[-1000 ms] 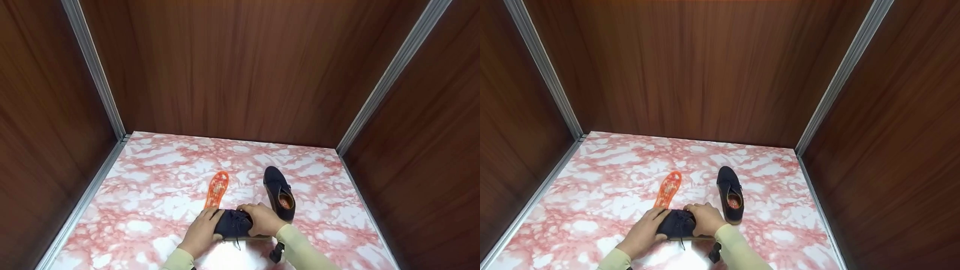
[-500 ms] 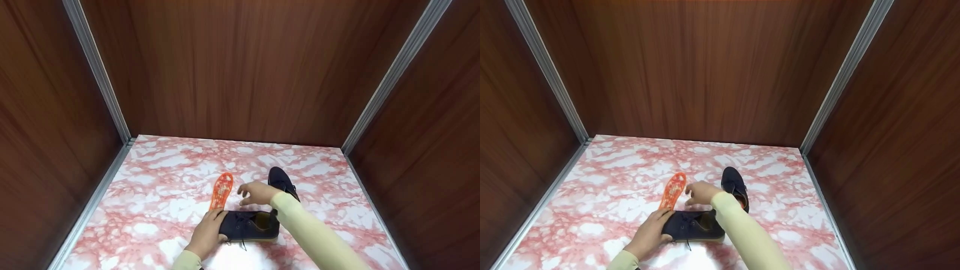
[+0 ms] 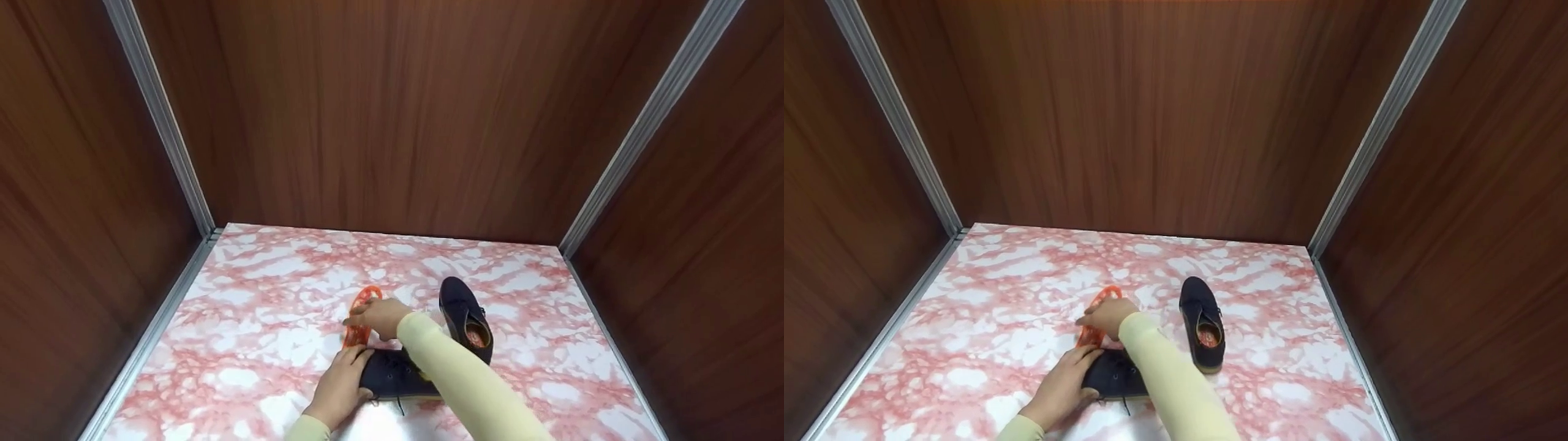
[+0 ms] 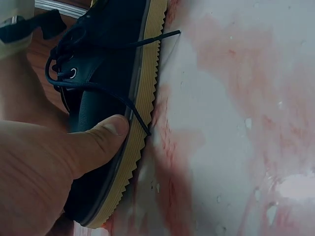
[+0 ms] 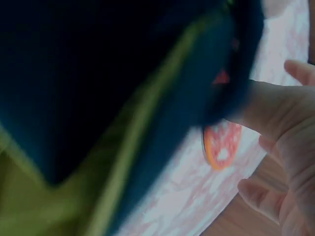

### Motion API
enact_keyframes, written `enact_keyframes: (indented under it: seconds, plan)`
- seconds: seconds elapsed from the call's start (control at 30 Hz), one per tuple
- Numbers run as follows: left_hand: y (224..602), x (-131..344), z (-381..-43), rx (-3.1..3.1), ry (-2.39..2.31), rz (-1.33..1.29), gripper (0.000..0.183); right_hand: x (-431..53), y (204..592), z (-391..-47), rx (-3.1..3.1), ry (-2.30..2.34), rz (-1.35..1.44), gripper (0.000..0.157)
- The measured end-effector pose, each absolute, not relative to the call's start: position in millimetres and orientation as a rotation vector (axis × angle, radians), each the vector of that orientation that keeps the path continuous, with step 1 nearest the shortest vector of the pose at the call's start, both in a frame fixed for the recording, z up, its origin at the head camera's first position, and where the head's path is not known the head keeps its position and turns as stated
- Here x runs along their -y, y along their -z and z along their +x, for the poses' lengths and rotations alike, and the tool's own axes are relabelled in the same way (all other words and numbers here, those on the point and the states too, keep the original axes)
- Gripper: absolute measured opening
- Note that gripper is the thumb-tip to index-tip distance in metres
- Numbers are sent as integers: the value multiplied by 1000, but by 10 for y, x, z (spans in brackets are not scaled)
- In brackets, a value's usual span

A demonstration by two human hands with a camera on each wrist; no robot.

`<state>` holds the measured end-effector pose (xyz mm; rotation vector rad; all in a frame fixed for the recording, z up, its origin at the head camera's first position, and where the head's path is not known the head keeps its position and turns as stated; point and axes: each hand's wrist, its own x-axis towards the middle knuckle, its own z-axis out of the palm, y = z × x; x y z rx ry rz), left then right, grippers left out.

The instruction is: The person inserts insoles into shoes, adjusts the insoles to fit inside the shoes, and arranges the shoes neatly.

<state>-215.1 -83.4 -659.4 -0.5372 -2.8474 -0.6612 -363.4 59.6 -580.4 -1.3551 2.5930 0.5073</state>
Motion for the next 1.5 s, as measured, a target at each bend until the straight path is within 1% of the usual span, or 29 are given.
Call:
enact_keyframes:
  seconds: [0.13, 0.23, 0.3, 0.47, 0.57, 0.83, 1.07, 1.3, 1.43, 1.5]
  plan:
    - [6581, 826, -2166, 2878, 634, -541, 81, -518, 5899, -3616, -2533, -594, -1425, 88]
    - [6575, 833, -2157, 2893, 624, -530, 79, -470, 5997, -3592, -2533, -609, -1437, 81]
    - [6573, 840, -2148, 2890, 621, -527, 79, -445, 6072, -3579, -2561, -616, -1444, 71]
    - [6575, 855, -2141, 2878, 628, -540, 79, -411, 6208, -3555, -2690, -610, -1410, 37]
    - [6577, 848, -2147, 2876, 641, -544, 81, -416, 6221, -3533, -2749, -652, -1337, 27]
    - [6568, 847, -2138, 2865, 668, -549, 80, -468, 6198, -3515, -2778, -720, -1148, 26]
    - [6594, 838, -2101, 2837, 648, -541, 78, -495, 6194, -3475, -2822, -594, -966, 18]
    - [6626, 825, -2088, 2871, 663, -501, 80, -682, 6213, -3512, -2882, -494, -834, 12]
    - [6615, 820, -2102, 2871, 677, -495, 82, -783, 6177, -3582, -2881, -469, -785, 22]
    - [6599, 816, -2115, 2872, 688, -490, 82, -805, 6142, -3616, -2883, -444, -786, 23]
